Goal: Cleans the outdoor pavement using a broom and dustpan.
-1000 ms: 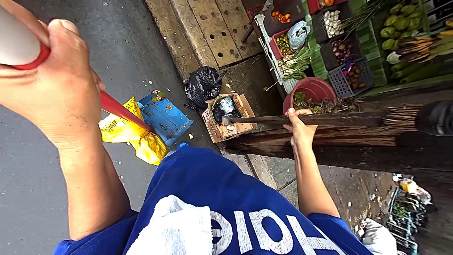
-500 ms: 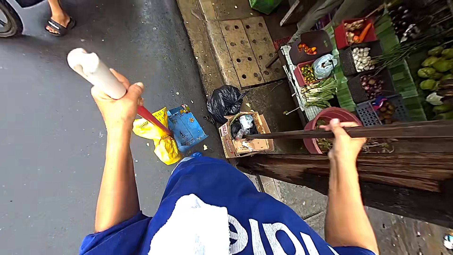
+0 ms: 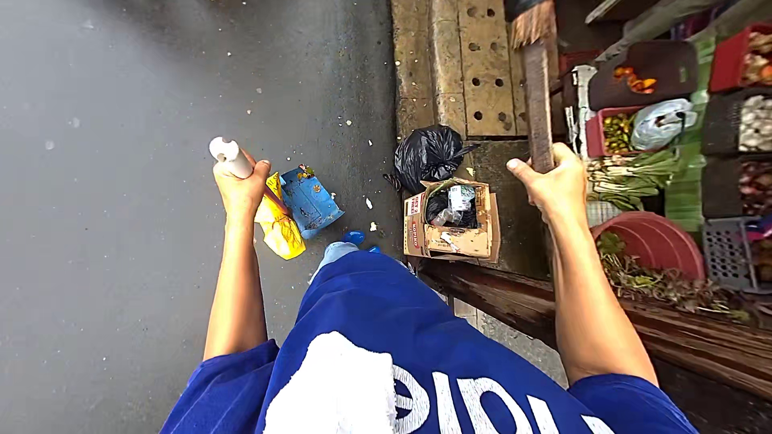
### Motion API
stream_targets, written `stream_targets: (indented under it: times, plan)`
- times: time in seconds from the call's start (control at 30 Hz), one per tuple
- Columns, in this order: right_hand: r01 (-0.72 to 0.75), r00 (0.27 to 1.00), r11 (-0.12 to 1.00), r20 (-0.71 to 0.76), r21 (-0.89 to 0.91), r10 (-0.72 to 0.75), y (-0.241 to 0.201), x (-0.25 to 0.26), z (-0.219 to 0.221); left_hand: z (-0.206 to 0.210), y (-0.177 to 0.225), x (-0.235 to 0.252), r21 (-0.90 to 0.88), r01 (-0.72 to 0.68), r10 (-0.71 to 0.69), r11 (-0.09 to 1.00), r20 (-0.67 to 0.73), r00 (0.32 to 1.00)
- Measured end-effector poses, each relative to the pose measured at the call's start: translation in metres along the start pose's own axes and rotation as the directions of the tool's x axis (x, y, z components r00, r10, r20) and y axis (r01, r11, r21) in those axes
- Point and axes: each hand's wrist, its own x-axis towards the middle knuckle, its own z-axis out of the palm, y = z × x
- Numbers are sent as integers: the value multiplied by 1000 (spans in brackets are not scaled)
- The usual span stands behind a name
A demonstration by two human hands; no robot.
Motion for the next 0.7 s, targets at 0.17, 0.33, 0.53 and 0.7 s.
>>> stream_targets:
  times: [0.17,0.33,0.53,0.7]
  plan:
    - [-22,971,966,226,-259,83,20,58,22,-7,-22,-53,242,180,-185,954,-2,983]
    - [40,911,944,399,-326,99,70,44,67,-6,-54,-99,345,294,-281,891,-89,956]
    - [74,713,864,632,-499,303,72,-62,230,-39,-77,-105,137,216,-192,967,-167,967]
    - [342,364,872,905,-349,219,24,-134,282,-67,-97,-106,-89,228,-241,970,-191,951]
